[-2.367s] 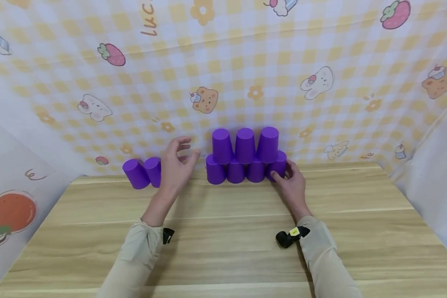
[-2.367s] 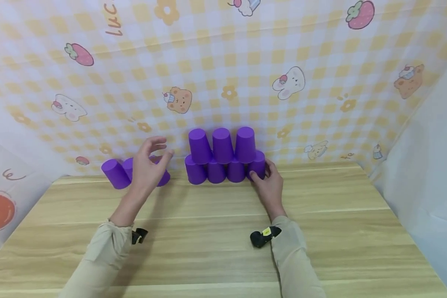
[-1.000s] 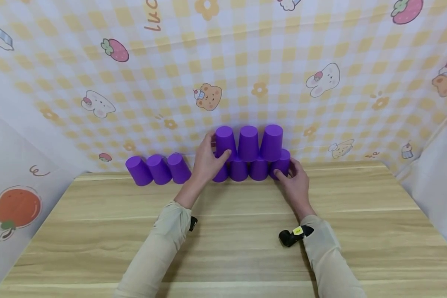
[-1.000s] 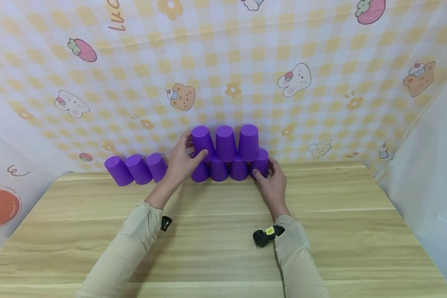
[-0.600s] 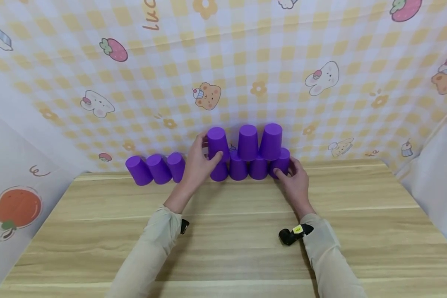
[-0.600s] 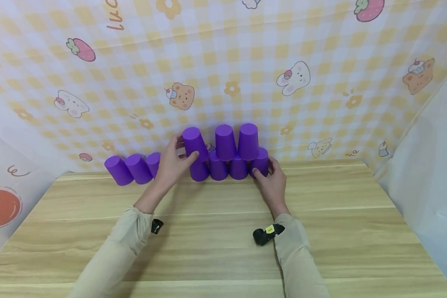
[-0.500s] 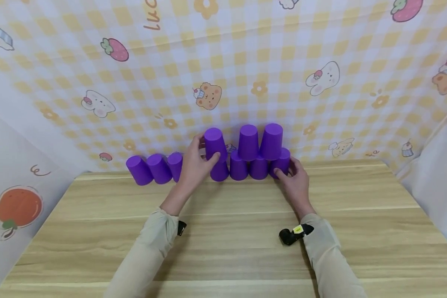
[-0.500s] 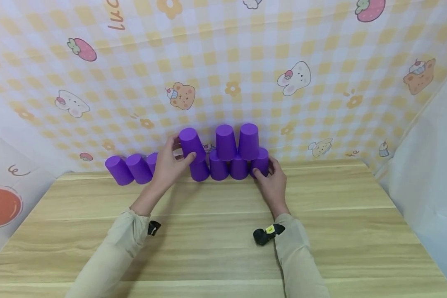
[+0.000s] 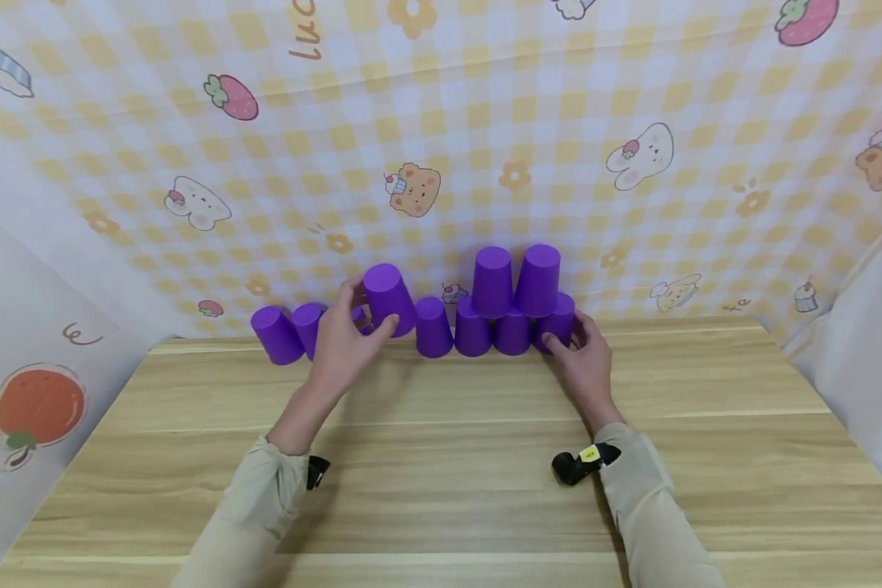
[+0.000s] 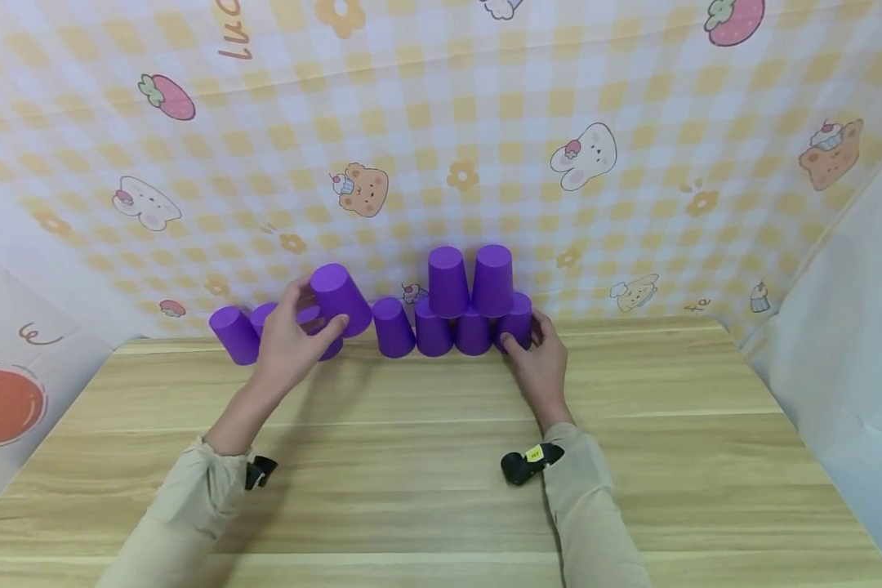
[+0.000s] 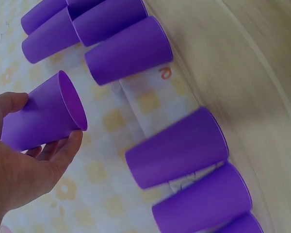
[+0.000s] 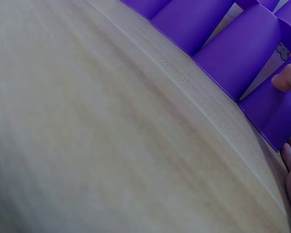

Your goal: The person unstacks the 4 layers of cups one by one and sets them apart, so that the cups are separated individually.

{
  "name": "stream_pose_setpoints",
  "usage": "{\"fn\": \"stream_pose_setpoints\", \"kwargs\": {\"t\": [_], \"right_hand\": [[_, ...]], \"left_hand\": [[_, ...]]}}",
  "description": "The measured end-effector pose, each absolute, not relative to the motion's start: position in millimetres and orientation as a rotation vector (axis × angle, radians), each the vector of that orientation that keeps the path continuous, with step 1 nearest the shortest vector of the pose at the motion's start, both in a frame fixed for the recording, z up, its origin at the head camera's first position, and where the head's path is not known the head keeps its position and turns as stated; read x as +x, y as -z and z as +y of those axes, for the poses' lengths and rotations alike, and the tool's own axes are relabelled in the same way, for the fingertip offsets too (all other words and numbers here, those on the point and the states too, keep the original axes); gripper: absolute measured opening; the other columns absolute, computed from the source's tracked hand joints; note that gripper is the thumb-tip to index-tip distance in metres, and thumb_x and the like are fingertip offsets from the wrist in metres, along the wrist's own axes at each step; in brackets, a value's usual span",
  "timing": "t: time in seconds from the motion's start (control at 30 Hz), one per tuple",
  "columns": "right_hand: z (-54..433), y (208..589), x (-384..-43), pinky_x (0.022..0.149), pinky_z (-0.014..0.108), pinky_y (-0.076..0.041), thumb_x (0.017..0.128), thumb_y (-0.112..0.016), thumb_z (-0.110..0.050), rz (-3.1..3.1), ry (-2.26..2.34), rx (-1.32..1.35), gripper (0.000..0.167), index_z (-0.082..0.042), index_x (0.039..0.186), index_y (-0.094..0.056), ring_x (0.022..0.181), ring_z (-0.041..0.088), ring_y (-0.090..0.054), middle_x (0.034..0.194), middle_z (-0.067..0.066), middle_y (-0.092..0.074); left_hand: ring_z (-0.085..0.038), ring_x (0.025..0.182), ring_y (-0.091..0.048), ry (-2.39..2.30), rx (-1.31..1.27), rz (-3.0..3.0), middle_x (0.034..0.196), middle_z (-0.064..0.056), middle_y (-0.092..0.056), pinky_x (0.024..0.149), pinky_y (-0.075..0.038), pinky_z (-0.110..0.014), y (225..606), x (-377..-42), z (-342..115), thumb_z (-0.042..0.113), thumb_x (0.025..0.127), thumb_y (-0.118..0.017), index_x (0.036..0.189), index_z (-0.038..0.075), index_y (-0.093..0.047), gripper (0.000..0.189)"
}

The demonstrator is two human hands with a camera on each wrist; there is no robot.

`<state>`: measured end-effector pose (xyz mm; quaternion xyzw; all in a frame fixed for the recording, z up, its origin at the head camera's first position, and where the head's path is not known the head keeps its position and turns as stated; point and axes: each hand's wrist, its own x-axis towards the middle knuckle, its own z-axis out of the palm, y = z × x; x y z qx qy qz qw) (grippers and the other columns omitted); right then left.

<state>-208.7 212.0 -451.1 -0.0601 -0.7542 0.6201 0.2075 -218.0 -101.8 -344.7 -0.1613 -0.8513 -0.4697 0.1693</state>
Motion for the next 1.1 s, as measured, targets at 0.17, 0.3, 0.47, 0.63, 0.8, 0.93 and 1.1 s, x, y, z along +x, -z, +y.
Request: {"fn": "stream_pose_setpoints", "kwargs": {"t": [0.17,0.3,0.47,0.63,0.8,0.93,1.1], "right_hand": [[211.1,450.4,-208.5,0.100,0.035,-0.041,0.082,-0.069,-0.007,-2.099,-1.737,-0.165,0.058,-0.003,0.135,-0.044,0.118,0.028,-0.049,0.130,0.018,-0.050],[211.3,451.6,-209.7,0.098,0.033,-0.042,0.082,-0.069,-0.007,-2.114,-1.722,-0.191,0.058,-0.002,0.134,-0.044,0.117,0.026,-0.050,0.128,0.017,-0.051],[211.6,453.4,-210.7,0.097,0.032,-0.043,0.082,-0.069,-0.007,-2.116,-1.720,-0.201,0.058,-0.001,0.134,-0.044,0.116,0.026,-0.051,0.128,0.018,-0.051],[211.8,454.0,-210.3,0.097,0.032,-0.043,0.082,-0.069,-0.006,-2.099,-1.719,-0.190,0.057,-0.001,0.133,-0.045,0.116,0.026,-0.051,0.127,0.017,-0.052],[211.5,454.3,-209.9,0.098,0.031,-0.042,0.081,-0.069,-0.006,-2.089,-1.708,-0.175,0.056,-0.001,0.132,-0.046,0.116,0.025,-0.051,0.127,0.017,-0.052],[211.7,454.0,-209.8,0.098,0.031,-0.042,0.081,-0.069,-0.006,-2.089,-1.705,-0.168,0.057,-0.001,0.133,-0.046,0.117,0.024,-0.050,0.127,0.016,-0.052],[211.9,449.6,-207.9,0.100,0.031,-0.040,0.082,-0.069,-0.006,-2.090,-1.722,-0.174,0.056,0.000,0.133,-0.046,0.117,0.025,-0.049,0.128,0.017,-0.052]], "left_hand": [[-0.030,0.104,-0.057,1.317,-0.460,-2.413,0.118,-0.016,-0.056,0.084,-0.052,-0.039,346.9,-209.4,-121.9,0.008,0.079,-0.072,0.130,-0.001,-0.044,0.059],[-0.031,0.105,-0.057,1.325,-0.439,-2.413,0.118,-0.017,-0.056,0.082,-0.053,-0.040,352.7,-203.6,-137.3,0.007,0.079,-0.072,0.130,-0.001,-0.044,0.059],[-0.037,0.106,-0.056,1.340,-0.393,-2.426,0.120,-0.021,-0.054,0.083,-0.052,-0.046,360.5,-197.8,-155.9,0.006,0.080,-0.071,0.132,-0.003,-0.041,0.061],[-0.037,0.111,-0.052,1.343,-0.357,-2.465,0.124,-0.022,-0.051,0.084,-0.050,-0.047,363.2,-192.9,-170.9,0.008,0.082,-0.070,0.134,-0.003,-0.038,0.062],[-0.037,0.110,-0.053,1.352,-0.314,-2.479,0.125,-0.023,-0.050,0.085,-0.050,-0.044,366.1,-187.8,-185.1,0.006,0.082,-0.071,0.134,-0.003,-0.038,0.063],[-0.038,0.109,-0.052,1.307,-0.272,-2.495,0.125,-0.025,-0.050,0.084,-0.050,-0.044,371.2,-185.4,-196.5,0.006,0.081,-0.071,0.134,-0.004,-0.037,0.063],[-0.039,0.110,-0.051,1.252,-0.223,-2.520,0.123,-0.025,-0.050,0.081,-0.051,-0.041,377.7,-186.0,-208.3,0.004,0.081,-0.070,0.132,-0.006,-0.038,0.062]]}}
